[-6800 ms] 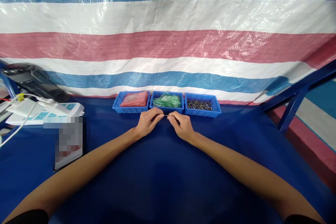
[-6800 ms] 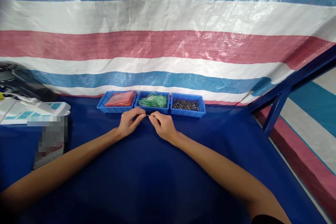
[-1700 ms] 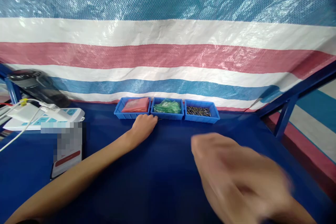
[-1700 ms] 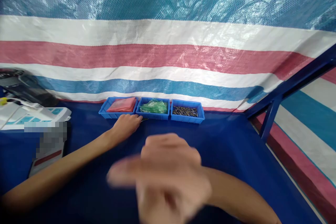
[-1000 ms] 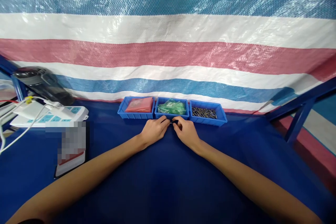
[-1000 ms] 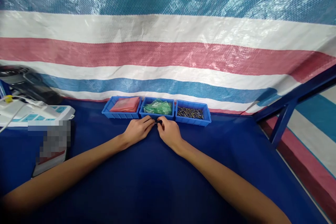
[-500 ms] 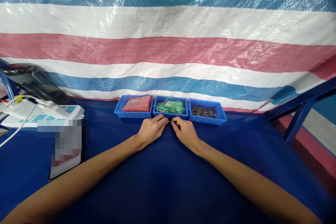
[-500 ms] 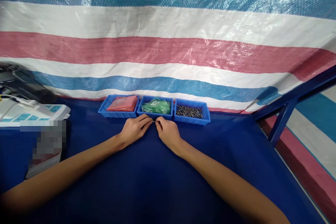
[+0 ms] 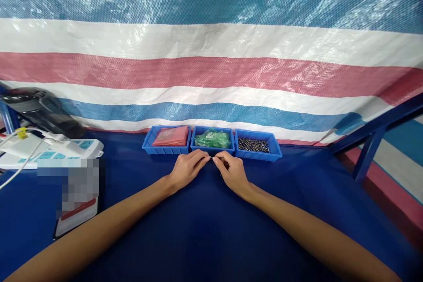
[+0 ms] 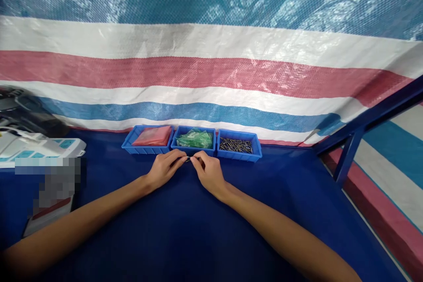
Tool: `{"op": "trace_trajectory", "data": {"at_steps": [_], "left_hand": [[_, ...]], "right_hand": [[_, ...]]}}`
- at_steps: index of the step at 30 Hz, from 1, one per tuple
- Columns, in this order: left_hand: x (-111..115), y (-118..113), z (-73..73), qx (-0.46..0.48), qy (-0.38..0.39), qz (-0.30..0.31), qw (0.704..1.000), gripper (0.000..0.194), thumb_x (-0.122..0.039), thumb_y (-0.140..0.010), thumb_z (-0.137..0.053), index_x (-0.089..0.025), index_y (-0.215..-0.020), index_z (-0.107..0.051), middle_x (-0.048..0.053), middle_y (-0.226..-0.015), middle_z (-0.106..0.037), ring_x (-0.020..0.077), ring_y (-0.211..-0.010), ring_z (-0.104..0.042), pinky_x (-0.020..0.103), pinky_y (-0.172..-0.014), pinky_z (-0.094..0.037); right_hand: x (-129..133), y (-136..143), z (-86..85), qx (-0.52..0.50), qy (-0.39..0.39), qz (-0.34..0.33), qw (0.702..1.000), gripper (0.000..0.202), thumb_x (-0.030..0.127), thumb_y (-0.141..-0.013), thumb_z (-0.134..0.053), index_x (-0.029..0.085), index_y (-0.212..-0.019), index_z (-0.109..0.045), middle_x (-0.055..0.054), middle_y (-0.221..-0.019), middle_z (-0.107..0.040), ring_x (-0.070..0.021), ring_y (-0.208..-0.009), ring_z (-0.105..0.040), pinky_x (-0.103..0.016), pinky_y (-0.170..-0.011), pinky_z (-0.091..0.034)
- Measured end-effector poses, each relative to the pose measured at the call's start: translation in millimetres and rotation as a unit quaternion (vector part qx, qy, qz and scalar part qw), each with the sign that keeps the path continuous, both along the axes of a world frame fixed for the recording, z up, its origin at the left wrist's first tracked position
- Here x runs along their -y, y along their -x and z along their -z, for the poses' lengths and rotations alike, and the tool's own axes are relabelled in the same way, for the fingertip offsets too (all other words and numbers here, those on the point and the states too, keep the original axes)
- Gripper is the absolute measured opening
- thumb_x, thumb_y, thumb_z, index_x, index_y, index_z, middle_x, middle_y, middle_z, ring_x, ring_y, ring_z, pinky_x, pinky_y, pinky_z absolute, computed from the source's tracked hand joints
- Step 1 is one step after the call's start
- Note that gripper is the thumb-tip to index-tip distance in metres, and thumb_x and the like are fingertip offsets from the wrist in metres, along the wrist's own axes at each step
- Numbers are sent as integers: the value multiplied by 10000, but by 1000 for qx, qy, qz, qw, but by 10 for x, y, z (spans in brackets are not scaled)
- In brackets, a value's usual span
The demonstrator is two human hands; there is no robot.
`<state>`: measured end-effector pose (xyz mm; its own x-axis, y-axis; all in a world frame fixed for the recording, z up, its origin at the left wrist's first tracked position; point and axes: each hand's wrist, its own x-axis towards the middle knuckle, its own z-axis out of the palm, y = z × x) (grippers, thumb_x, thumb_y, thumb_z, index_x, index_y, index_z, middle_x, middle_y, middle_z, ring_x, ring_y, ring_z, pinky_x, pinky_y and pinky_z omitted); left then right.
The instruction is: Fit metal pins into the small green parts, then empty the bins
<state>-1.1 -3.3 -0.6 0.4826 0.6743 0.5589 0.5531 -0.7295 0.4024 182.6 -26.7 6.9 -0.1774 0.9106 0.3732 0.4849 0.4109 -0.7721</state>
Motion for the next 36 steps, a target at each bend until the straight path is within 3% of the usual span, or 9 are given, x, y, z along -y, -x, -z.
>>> {"op": "trace_trajectory", "data": {"at_steps": [9, 13, 17, 21, 27, 36], "left_hand": [[30, 14, -25, 80, -56, 23, 995, 214, -273, -940, -477, -153, -946, -654, 52, -874, -728, 117, -758, -689, 188, -694, -532], [74, -27, -86, 105, -8, 14, 994, 251, -293, -946, -464, -148, -939, -669, 37, -796, -727, 104, -672, -678, 175, -648, -523], [83, -63, -100, 125, 64, -4, 990, 281, -304, -963, -422, -149, -997, -653, -13, -620, -653, 58, -459, -555, 158, -525, -458], [61, -57, -50, 160, 100, -7, 982, 285, -302, -980, -362, -154, -1002, -603, 15, -757, -674, 48, -444, -514, 169, -508, -438], [66, -57, -54, 126, 40, 2, 991, 250, -242, -977, -342, -150, -911, -565, 6, -729, -632, 53, -512, -531, 160, -540, -430], [54, -56, -47, 114, -21, 5, 993, 210, -183, -942, -457, -160, -1081, -613, 31, -821, -655, 96, -709, -605, 184, -660, -479]], "right_hand": [[-4, 4, 36, 21, -21, -14, 999, 288, 352, -908, -497, 173, -723, -624, 22, -560, -533, -97, -492, -454, -225, -521, -342], [-14, -7, 58, 36, -31, -16, 999, 353, 360, -914, -493, 168, -633, -587, 26, -529, -498, -93, -486, -444, -228, -534, -330], [-17, -16, 56, 40, -25, -10, 999, 394, 358, -923, -466, 167, -589, -547, 30, -502, -463, -88, -469, -420, -232, -529, -317], [-18, -18, 38, 24, -27, -1, 999, 406, 349, -922, -451, 169, -564, -518, 36, -482, -428, -85, -455, -399, -234, -511, -301], [-24, -16, 44, 14, -16, 8, 1000, 398, 342, -911, -458, 170, -555, -501, 39, -474, -418, -84, -444, -386, -235, -497, -291], [-18, -20, 30, 7, -12, 11, 1000, 391, 346, -914, -454, 172, -567, -502, 34, -488, -431, -88, -454, -391, -240, -504, -293]]}}
